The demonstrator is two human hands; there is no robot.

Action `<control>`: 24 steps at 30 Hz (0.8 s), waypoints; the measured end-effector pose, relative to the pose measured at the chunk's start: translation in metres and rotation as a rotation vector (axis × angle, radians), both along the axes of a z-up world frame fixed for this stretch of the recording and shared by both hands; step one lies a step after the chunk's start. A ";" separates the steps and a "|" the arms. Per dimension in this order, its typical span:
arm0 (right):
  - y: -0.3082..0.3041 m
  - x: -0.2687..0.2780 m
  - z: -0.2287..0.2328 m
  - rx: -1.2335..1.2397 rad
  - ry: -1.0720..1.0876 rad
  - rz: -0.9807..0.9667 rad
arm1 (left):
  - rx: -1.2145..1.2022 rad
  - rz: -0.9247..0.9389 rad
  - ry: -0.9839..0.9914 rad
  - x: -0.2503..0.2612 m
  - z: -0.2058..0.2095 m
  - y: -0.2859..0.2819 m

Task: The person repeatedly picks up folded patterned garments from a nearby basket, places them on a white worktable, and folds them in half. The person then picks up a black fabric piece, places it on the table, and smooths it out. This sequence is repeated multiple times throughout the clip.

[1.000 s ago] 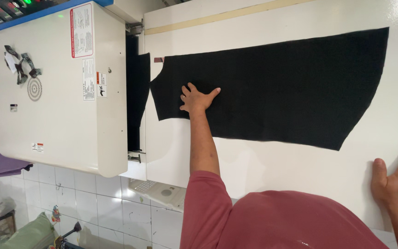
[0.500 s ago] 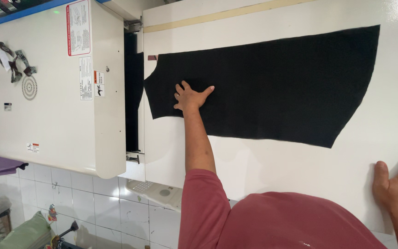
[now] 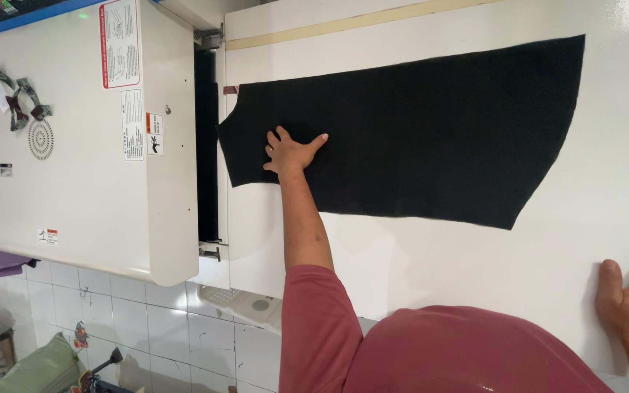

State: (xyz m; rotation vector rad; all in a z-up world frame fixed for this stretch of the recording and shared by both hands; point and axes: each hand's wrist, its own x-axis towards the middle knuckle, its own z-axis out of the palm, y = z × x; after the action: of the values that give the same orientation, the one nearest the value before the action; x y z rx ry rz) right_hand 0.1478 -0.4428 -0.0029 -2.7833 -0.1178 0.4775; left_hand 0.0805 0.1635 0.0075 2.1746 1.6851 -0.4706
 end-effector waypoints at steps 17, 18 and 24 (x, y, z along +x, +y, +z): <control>-0.054 -0.005 -0.079 0.067 -0.151 0.094 | 0.007 0.027 0.016 -0.012 -0.006 0.035; -0.054 -0.005 -0.078 0.097 -0.133 0.085 | 0.007 0.026 0.017 -0.013 -0.007 0.037; -0.052 -0.003 -0.078 0.012 -0.029 0.049 | 0.022 0.038 0.013 -0.018 -0.010 0.048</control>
State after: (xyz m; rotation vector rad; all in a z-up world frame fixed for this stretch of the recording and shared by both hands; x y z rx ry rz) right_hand 0.1452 -0.4945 -0.0808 -2.7816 -0.1950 0.4465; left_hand 0.0628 0.2118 -0.0021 2.1554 1.7437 -0.4592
